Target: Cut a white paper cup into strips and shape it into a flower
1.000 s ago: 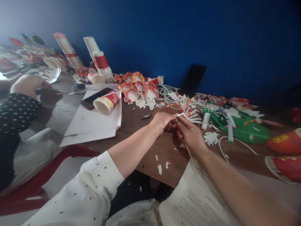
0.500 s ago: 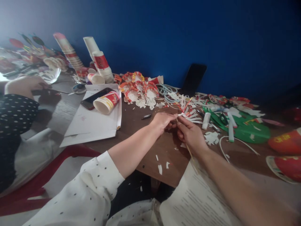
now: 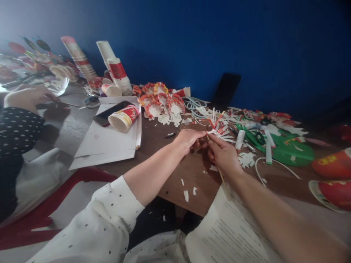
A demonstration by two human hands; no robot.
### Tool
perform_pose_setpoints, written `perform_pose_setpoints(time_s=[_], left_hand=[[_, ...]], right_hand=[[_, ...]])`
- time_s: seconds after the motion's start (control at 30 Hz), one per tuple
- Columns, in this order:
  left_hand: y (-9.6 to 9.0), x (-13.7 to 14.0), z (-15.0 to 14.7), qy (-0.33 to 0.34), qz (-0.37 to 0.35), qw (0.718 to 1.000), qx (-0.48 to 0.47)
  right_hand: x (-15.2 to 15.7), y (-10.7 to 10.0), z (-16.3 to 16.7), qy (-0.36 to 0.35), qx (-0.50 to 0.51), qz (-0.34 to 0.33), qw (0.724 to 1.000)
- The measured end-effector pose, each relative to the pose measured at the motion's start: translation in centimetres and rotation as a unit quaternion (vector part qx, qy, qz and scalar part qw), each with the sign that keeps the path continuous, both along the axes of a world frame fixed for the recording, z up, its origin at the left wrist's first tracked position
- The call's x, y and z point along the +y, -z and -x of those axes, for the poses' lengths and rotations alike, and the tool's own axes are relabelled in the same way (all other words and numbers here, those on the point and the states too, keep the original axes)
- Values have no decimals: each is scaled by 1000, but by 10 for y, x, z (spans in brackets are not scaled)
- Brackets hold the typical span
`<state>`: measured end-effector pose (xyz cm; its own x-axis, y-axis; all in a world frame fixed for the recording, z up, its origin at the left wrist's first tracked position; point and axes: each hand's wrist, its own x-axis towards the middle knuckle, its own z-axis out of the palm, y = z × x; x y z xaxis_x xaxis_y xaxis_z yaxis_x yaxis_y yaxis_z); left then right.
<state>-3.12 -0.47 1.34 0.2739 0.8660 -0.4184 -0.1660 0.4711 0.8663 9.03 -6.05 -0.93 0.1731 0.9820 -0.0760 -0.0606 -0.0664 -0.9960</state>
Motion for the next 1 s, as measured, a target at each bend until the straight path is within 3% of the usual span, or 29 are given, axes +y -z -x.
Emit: perform_pose_setpoints(time_s=[0.2, 0.43, 0.6, 1.0], left_hand=[[6, 0, -1, 7, -12, 1000, 17], [9, -1, -5, 17, 3, 998, -53], [12, 1, -5, 10, -4, 999, -37], [13, 2, -6, -5, -37, 999, -6]], right_hand=[[0, 3, -4, -11, -15, -14, 1000], [-1, 5, -5, -13, -70, -24, 997], [0, 8, -4, -30, -123, -41, 991], [0, 0, 2, -56, -26, -28, 998]])
